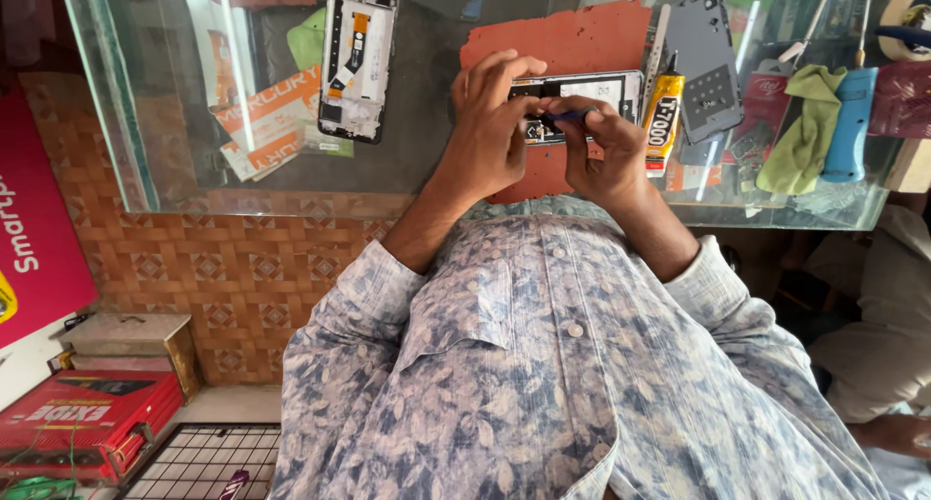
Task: The person works on a disassembled smartphone placed on a red mat, using a blue screwdriver to remove screws from the internal frame. They handle the phone's back cover and internal components while working at a glass-topped counter.
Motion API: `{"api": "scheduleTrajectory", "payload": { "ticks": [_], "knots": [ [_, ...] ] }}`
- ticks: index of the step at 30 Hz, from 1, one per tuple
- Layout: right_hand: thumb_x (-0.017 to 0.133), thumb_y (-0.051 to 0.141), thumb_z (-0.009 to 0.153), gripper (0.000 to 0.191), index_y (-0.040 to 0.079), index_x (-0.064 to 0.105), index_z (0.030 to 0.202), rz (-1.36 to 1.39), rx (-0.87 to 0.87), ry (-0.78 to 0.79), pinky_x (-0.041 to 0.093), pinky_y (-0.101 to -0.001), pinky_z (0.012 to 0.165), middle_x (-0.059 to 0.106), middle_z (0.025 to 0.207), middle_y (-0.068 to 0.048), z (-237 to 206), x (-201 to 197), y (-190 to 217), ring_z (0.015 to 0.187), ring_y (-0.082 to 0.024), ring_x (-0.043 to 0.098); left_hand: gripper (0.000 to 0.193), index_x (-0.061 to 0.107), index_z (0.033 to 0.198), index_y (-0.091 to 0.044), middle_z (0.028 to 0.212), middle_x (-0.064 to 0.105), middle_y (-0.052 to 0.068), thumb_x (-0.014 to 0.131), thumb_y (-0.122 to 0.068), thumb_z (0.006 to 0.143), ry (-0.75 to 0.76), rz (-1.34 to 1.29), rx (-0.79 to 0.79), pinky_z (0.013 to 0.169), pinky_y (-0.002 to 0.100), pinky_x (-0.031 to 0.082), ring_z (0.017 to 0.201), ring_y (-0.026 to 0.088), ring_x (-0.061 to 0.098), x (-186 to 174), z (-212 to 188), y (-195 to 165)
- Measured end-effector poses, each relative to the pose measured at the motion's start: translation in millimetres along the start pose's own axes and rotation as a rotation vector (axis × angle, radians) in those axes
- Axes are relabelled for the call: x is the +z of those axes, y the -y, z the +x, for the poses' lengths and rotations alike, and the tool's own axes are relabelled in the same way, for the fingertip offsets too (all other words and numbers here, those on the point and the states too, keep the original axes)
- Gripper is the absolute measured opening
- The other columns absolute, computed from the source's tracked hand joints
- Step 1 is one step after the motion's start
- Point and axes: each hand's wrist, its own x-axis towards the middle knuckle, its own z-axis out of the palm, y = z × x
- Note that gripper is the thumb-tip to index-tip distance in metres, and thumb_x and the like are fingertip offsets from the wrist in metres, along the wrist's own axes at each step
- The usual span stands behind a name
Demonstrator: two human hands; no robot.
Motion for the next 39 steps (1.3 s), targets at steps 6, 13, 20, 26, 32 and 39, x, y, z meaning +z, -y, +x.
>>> {"api": "scheduleTrajectory", "payload": {
  "ticks": [6,13,20,26,32,39],
  "knots": [
    [0.051,-0.029,0.099,0.065,0.013,0.024,0.141,0.027,0.075,-0.025,0.064,-0.0411,0.1,0.059,0.127,-0.026,-10,0,-8,0.122,-0.036,0.069,0.041,0.071,0.104,-0.009,0.151,0.045,0.008,0.068,0.011,0.068,0.042,0.013,-0.018,0.124,0.064,0.015,0.152,0.036,0.029,9,-2,2],
    [0.051,-0.029,0.101,0.063,0.013,0.023,0.14,0.073,0.105,-0.035,0.063,-0.0386,0.1,0.057,0.129,-0.026,-17,5,-9,0.125,-0.034,0.068,0.043,0.073,0.104,-0.011,0.151,0.045,0.005,0.068,0.015,0.071,0.045,0.04,-0.043,0.127,0.066,0.01,0.155,0.033,0.027,16,-10,9],
    [0.051,-0.028,0.101,0.062,0.012,0.023,0.141,0.031,0.063,-0.045,0.065,-0.0395,0.1,0.056,0.13,-0.026,-10,4,-9,0.125,-0.034,0.068,0.044,0.073,0.106,-0.009,0.154,0.042,0.005,0.067,0.016,0.071,0.037,0.015,-0.069,0.129,0.066,0.005,0.156,0.033,0.023,18,-9,12],
    [0.054,-0.027,0.103,0.063,0.012,0.024,0.143,-0.021,0.043,-0.082,0.066,-0.0392,0.099,0.057,0.129,-0.025,6,3,-12,0.123,-0.033,0.069,0.043,0.073,0.106,-0.009,0.156,0.037,0.005,0.07,0.014,0.07,0.014,0.057,-0.062,0.127,0.071,-0.004,0.158,0.036,0.015,19,4,19],
    [0.056,-0.027,0.102,0.063,0.011,0.025,0.142,-0.056,0.029,-0.104,0.065,-0.0393,0.097,0.06,0.127,-0.025,13,4,-11,0.121,-0.033,0.071,0.038,0.072,0.107,-0.012,0.158,0.036,0.005,0.074,0.01,0.076,-0.046,0.006,-0.043,0.124,0.075,-0.011,0.158,0.036,0.012,20,10,19],
    [0.054,-0.027,0.104,0.063,0.012,0.023,0.143,-0.057,0.004,-0.093,0.066,-0.036,0.094,0.059,0.129,-0.025,26,4,-16,0.124,-0.032,0.07,0.046,0.075,0.109,-0.014,0.16,0.038,0.005,0.068,0.015,0.074,-0.024,0.022,-0.057,0.124,0.075,-0.014,0.16,0.037,0.009,11,22,25]
  ]
}}
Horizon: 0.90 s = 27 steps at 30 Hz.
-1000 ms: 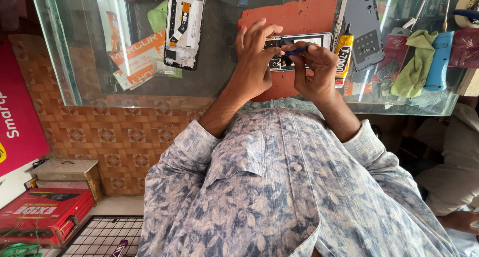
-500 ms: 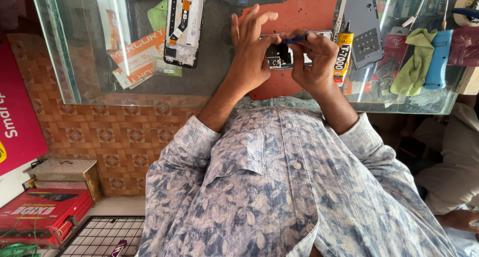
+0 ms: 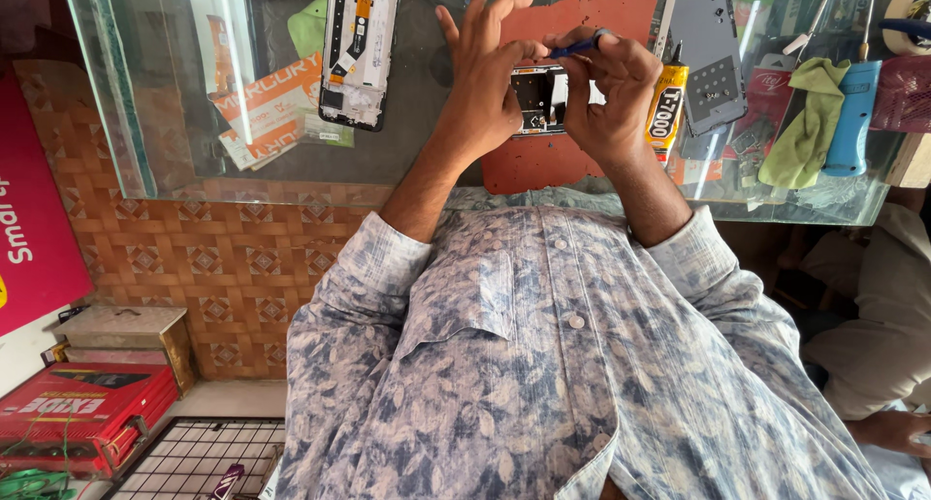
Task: The person works on a disassembled smartphone placed on a red mat, using a blue screwdriver to remove screws from the internal frame. They handle the phone's back cover and internal components while working at a glass-topped counter.
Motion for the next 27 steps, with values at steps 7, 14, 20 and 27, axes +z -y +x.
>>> {"api": "scheduleTrajectory", "payload": {
  "ticks": [7,14,20,27],
  "knots": [
    [0.054,-0.027,0.103,0.062,0.01,0.024,0.143,0.02,0.042,0.023,0.065,-0.0387,0.1,0.058,0.13,-0.025,-4,3,2,0.125,-0.033,0.069,0.041,0.074,0.106,-0.012,0.158,0.038,0.007,0.068,0.013,0.075,0.018,-0.033,-0.017,0.121,0.076,-0.015,0.159,0.039,0.01,2,-5,-1],
    [0.052,-0.027,0.103,0.061,0.009,0.024,0.143,0.02,0.046,0.045,0.065,-0.0397,0.101,0.058,0.13,-0.024,-12,1,1,0.124,-0.032,0.07,0.039,0.073,0.105,-0.012,0.158,0.036,0.007,0.073,0.01,0.073,0.019,-0.02,0.0,0.121,0.078,-0.013,0.158,0.039,0.008,6,-10,-2],
    [0.052,-0.027,0.103,0.061,0.009,0.024,0.143,0.064,0.108,0.07,0.064,-0.0408,0.103,0.059,0.13,-0.025,-31,-5,12,0.124,-0.034,0.069,0.044,0.071,0.102,-0.011,0.157,0.036,0.008,0.07,0.014,0.065,0.11,-0.029,-0.035,0.121,0.079,-0.013,0.158,0.041,0.008,10,-26,-9],
    [0.053,-0.028,0.101,0.062,0.01,0.025,0.143,0.073,0.116,0.063,0.065,-0.0415,0.102,0.058,0.13,-0.026,-40,-5,8,0.125,-0.034,0.068,0.047,0.073,0.101,-0.011,0.155,0.038,0.009,0.067,0.016,0.064,0.111,-0.037,-0.024,0.118,0.079,-0.014,0.157,0.042,0.007,15,-33,-5]
  ]
}}
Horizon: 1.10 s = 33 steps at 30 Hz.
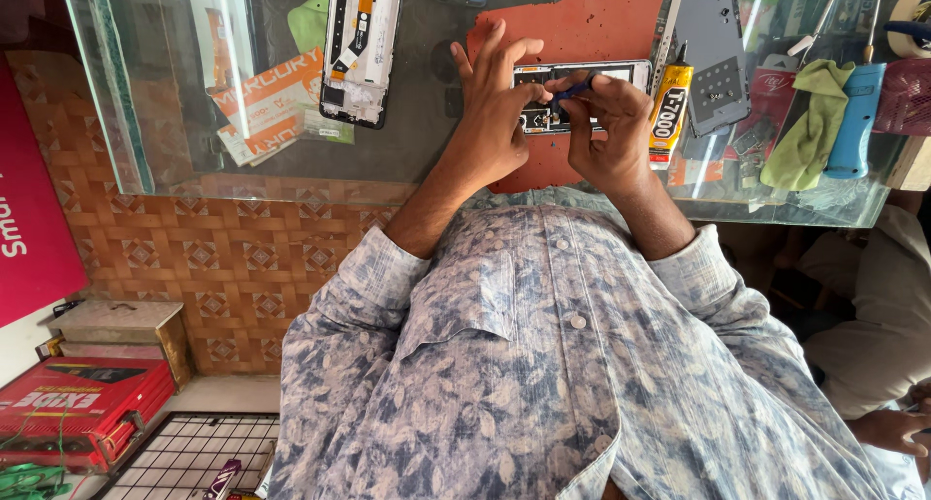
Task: The person works on a disassembled smartphone placed on a red mat, using a blue screwdriver to remove screws from the internal frame. They handle the phone's back cover and internal components while working at a glass-topped counter.
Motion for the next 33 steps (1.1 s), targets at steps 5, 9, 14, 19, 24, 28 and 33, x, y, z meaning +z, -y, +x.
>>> {"api": "scheduleTrajectory", "payload": {
  "ticks": [5,9,14,19,24,28,33],
  "knots": [
    [0.052,-0.028,0.102,0.063,0.011,0.024,0.143,-0.01,-0.006,0.004,0.065,-0.0406,0.102,0.058,0.13,-0.025,-3,-2,0,0.126,-0.034,0.068,0.043,0.072,0.1,-0.009,0.157,0.037,0.009,0.067,0.017,0.067,-0.006,-0.002,-0.004,0.121,0.078,-0.013,0.159,0.04,0.008,2,-3,0],
    [0.052,-0.028,0.101,0.062,0.01,0.025,0.142,-0.011,-0.023,0.0,0.064,-0.0401,0.101,0.058,0.129,-0.026,-4,0,-1,0.125,-0.034,0.068,0.043,0.072,0.102,-0.008,0.159,0.036,0.01,0.065,0.017,0.067,-0.007,-0.009,-0.012,0.122,0.077,-0.012,0.159,0.04,0.008,1,-5,-1],
    [0.062,-0.02,0.1,0.057,0.007,0.029,0.137,-0.169,-0.057,0.027,0.065,-0.0373,0.092,0.062,0.117,-0.023,6,-2,5,0.116,-0.031,0.072,0.045,0.07,0.11,-0.01,0.159,0.035,0.01,0.066,0.015,0.073,-0.022,0.004,-0.004,0.123,0.076,-0.012,0.16,0.04,0.009,0,-6,-3],
    [0.075,-0.008,0.084,0.056,0.001,0.033,0.12,-0.396,-0.226,0.074,0.061,-0.0423,0.075,0.062,0.108,-0.033,20,-10,15,0.093,-0.039,0.07,0.079,0.044,0.143,-0.004,0.151,0.042,0.016,0.086,-0.031,0.082,-0.037,-0.016,0.04,0.122,0.075,-0.008,0.155,0.041,0.02,-5,-6,-2],
    [0.084,-0.004,0.096,0.053,0.005,0.036,0.116,-0.302,0.018,-0.013,0.06,-0.037,0.073,0.065,0.102,-0.017,16,-5,13,0.09,-0.031,0.075,0.092,0.034,0.151,-0.005,0.145,0.056,0.012,0.082,-0.054,0.091,-0.085,-0.018,0.096,0.13,0.068,-0.007,0.158,0.035,0.03,-6,-6,0],
    [0.059,-0.011,0.107,0.037,0.002,0.032,0.129,0.185,0.026,0.121,0.06,-0.0426,0.091,0.06,0.125,-0.024,13,-6,8,0.11,-0.039,0.069,0.095,0.033,0.151,-0.004,0.144,0.058,0.012,0.082,-0.057,0.089,-0.121,-0.037,0.111,0.13,0.067,-0.006,0.156,0.033,0.034,-4,-6,0],
    [0.086,-0.003,0.092,0.057,0.002,0.037,0.122,-0.297,-0.146,0.011,0.058,-0.042,0.076,0.06,0.112,-0.022,17,-6,8,0.095,-0.038,0.071,0.094,0.034,0.151,-0.005,0.145,0.059,0.011,0.083,-0.056,0.09,-0.1,-0.023,0.096,0.13,0.066,-0.007,0.156,0.033,0.036,-5,-7,-1]
  ]
}}
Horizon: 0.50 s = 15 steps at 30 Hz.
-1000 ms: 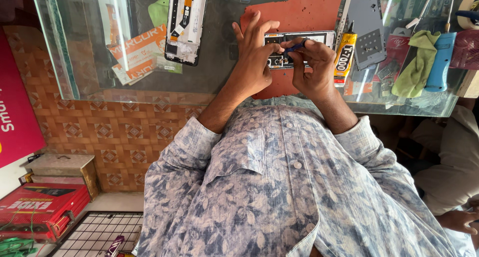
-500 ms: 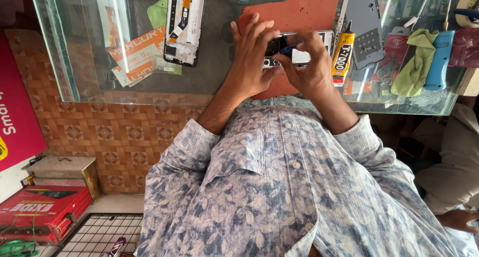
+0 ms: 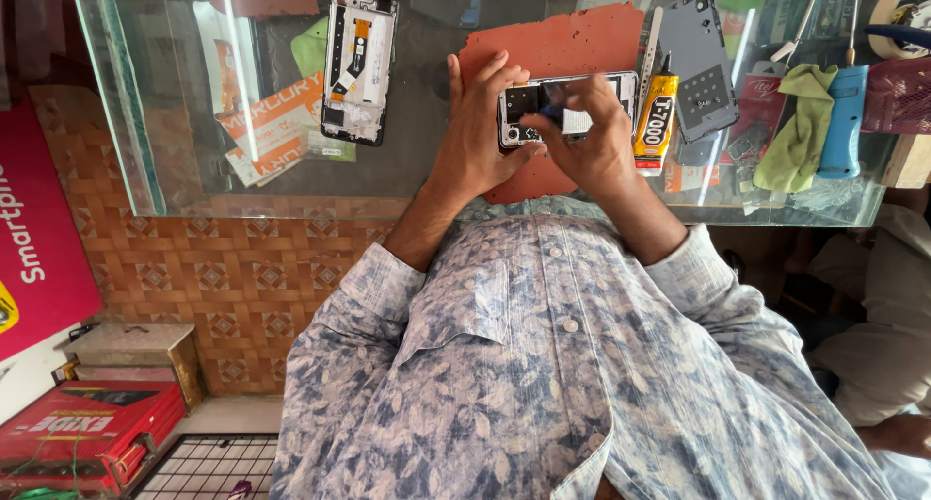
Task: The person works on a disassembled smartphone placed on a red mat, using a blue screwdriver to remove screws from the internal frame. They handle the phone's back cover and internal components while working at a glass-topped counter.
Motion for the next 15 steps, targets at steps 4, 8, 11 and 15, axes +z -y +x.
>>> {"api": "scheduleTrajectory", "payload": {
  "ticks": [4,8,11,15],
  "knots": [
    [0.074,-0.008,0.109,0.047,0.004,0.034,0.13,0.25,0.159,-0.058,0.068,-0.0372,0.083,0.061,0.112,-0.018,-2,3,1,0.101,-0.031,0.078,0.094,0.034,0.149,-0.004,0.144,0.059,0.012,0.083,-0.057,0.088,-0.002,0.013,0.0,0.129,0.067,-0.007,0.155,0.033,0.036,1,1,0],
    [0.083,-0.005,0.09,0.053,0.006,0.038,0.116,0.005,0.122,0.006,0.061,-0.0427,0.072,0.068,0.103,-0.021,-3,2,3,0.093,-0.036,0.074,0.092,0.036,0.147,-0.005,0.143,0.061,0.014,0.083,-0.057,0.089,0.001,0.019,0.003,0.129,0.066,-0.007,0.154,0.033,0.037,0,2,0],
    [0.071,-0.014,0.1,0.045,0.006,0.036,0.123,0.13,0.134,0.038,0.064,-0.0421,0.079,0.069,0.111,-0.02,0,0,7,0.103,-0.035,0.077,0.092,0.036,0.147,-0.004,0.142,0.062,0.013,0.082,-0.059,0.089,0.004,0.008,-0.005,0.129,0.066,-0.007,0.154,0.033,0.038,1,1,1],
    [0.078,-0.01,0.095,0.047,0.002,0.039,0.118,0.046,0.067,-0.014,0.059,-0.043,0.073,0.066,0.108,-0.022,4,0,14,0.094,-0.035,0.072,0.089,0.036,0.147,-0.004,0.142,0.062,0.013,0.077,-0.06,0.091,0.004,0.026,-0.017,0.129,0.066,-0.007,0.154,0.034,0.039,2,2,1]
  ]
}}
